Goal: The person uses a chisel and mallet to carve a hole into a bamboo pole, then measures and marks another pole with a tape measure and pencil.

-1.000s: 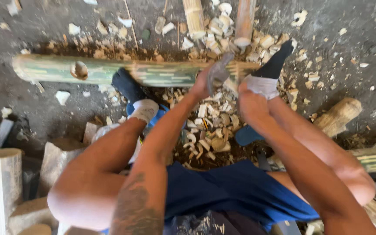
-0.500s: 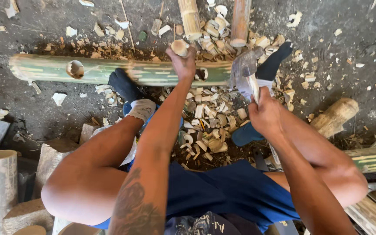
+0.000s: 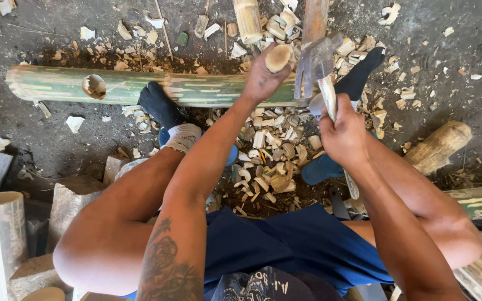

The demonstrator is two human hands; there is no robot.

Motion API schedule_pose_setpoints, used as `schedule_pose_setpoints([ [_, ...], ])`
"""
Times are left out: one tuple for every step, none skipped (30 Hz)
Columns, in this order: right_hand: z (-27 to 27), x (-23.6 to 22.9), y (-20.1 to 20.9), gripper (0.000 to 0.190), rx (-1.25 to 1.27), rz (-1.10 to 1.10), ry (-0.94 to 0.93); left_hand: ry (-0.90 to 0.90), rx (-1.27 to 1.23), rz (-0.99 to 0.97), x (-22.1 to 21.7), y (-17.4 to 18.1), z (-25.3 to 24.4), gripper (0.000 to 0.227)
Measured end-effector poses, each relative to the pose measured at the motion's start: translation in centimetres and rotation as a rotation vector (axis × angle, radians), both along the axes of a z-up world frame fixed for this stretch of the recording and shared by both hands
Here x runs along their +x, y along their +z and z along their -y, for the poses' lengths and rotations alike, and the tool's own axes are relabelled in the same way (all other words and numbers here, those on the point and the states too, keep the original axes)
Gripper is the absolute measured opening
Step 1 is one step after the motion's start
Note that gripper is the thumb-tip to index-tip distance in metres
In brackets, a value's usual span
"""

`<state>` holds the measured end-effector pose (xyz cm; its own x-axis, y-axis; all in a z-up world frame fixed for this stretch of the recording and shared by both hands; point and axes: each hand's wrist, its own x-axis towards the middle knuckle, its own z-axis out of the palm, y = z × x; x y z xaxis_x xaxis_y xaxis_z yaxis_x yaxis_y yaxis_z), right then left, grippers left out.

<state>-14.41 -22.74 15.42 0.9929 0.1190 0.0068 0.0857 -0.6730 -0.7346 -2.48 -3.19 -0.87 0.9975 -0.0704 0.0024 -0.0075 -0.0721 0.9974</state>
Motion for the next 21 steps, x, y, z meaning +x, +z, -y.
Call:
schedule_pose_setpoints([
  [0.1,0.2,0.4,0.013,-0.025,0.043,0.013,-0.025,-0.038,0.03,-0.2,-0.1,0.0,0.05],
  [0.2,0.3,0.6,0.013,-0.049,0.086,0.025,-0.052,-0.074,0.06,-0.6,-0.2,0.0,0.042],
  [0.4,0.3,0.9,0.014,-0.072,0.128,0.037,-0.055,-0.081,0.068,-1.0,-0.4,0.0,0.041],
  [0.6,0.3,1.0,0.014,-0.076,0.122,0.029,-0.061,-0.087,0.076,-1.3,-0.5,0.0,0.04],
  [0.8,0.3,1.1,0.014,-0.079,0.116,0.022,-0.068,-0.094,0.083,-1.6,-0.7,0.0,0.04],
  [0.9,0.4,1.0,0.014,-0.081,0.109,0.016,-0.052,-0.063,0.041,-1.8,-0.8,0.0,0.047],
  [0.9,0.5,0.9,0.015,-0.092,0.077,0.002,-0.036,-0.033,0.0,-2.0,-1.0,0.0,0.055],
  [0.6,0.6,0.6,0.016,-0.101,0.047,-0.012,-0.02,-0.001,-0.04,-2.1,-1.2,0.0,0.063],
  [0.3,0.7,0.2,0.017,-0.111,0.017,-0.027,-0.041,-0.002,0.026,-2.2,-1.4,-0.1,0.062],
  [-0.2,0.8,-0.2,0.022,-0.187,0.038,0.012,-0.063,-0.005,0.092,-2.4,-1.6,-0.1,0.061],
  [-0.8,0.9,-0.7,0.027,-0.263,0.059,0.05,-0.085,-0.007,0.158,-2.6,-1.8,-0.2,0.06],
  [-1.4,1.1,-1.0,0.032,-0.341,0.082,0.089,-0.088,-0.038,0.19,-2.8,-2.0,-0.2,0.057],
  [-1.8,1.1,-1.2,0.033,-0.412,0.045,0.136,-0.091,-0.068,0.222,-3.2,-2.1,-0.2,0.055],
  [-2.1,1.3,-1.2,0.033,-0.482,0.012,0.179,-0.096,-0.098,0.258,-3.3,-2.2,-0.2,0.053],
  [-2.2,1.4,-0.9,0.033,-0.554,-0.022,0.221,-0.095,-0.038,0.269,-3.4,-2.2,-0.1,0.054],
  [-2.2,1.3,-0.5,0.029,-0.531,-0.06,0.199,-0.094,0.024,0.274,-3.6,-2.3,-0.3,0.055],
  [-1.8,1.2,0.2,0.024,-0.508,-0.098,0.177,-0.093,0.085,0.278,-3.7,-2.3,-0.4,0.056],
  [-1.2,0.5,0.9,0.02,-0.487,-0.148,0.156,-0.119,-0.007,0.215,-4.3,-2.5,-0.3,0.053],
  [-0.4,-0.2,1.8,0.021,-0.386,-0.009,0.133,-0.145,-0.099,0.151,-4.9,-2.7,-0.1,0.05],
  [0.3,-0.6,2.7,0.022,-0.283,0.138,0.11,-0.17,-0.189,0.095,-4.8,-2.6,-0.2,0.046],
  [0.7,-1.1,3.4,0.024,-0.179,0.284,0.087,-0.131,-0.13,0.086,-4.7,-2.5,-0.2,0.048],
])
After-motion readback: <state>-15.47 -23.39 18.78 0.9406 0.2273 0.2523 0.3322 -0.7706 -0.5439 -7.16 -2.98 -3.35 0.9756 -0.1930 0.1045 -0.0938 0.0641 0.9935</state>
